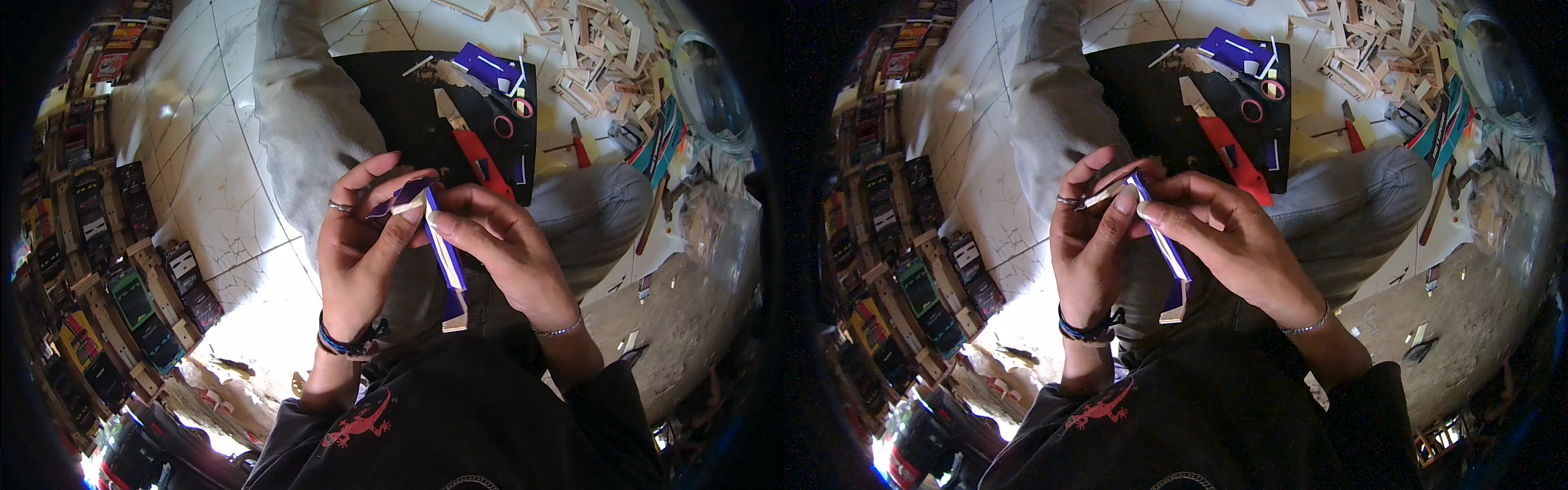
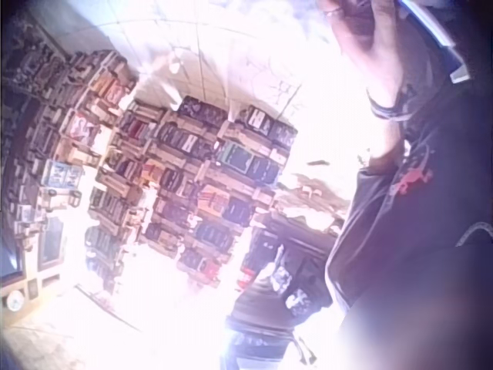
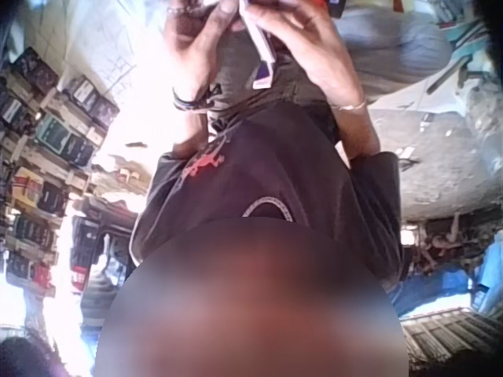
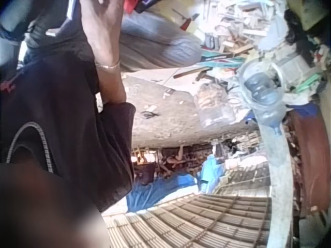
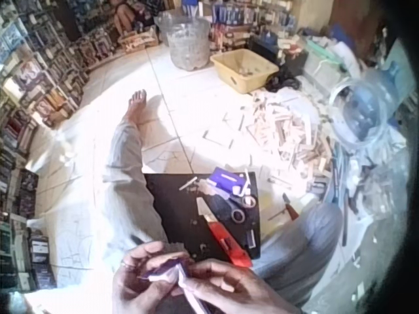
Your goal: The person assembles small wooden frames by inserting thin sticks into slots and wrapping them with purple printed paper. They repeatedly adjust the paper and sticks to form a rectangular structure.
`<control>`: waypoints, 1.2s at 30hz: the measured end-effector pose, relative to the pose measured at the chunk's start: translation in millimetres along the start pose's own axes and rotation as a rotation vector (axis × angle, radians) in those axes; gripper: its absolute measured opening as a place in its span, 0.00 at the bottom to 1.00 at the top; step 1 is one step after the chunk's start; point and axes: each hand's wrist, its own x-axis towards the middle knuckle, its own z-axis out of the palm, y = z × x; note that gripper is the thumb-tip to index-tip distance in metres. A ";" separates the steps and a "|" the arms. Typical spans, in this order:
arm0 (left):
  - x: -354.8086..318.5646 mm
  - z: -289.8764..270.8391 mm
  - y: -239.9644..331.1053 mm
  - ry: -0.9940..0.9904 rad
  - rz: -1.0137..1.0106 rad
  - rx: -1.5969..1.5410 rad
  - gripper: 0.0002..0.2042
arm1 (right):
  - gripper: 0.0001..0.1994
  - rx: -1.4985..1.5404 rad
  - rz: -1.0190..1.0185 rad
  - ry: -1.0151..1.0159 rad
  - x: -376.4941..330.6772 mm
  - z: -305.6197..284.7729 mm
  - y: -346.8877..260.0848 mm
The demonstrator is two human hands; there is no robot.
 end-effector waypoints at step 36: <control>1.4 3.3 -1.2 0.187 0.027 0.136 0.25 | 0.09 -0.707 -0.309 0.330 12.5 -0.1 -2.6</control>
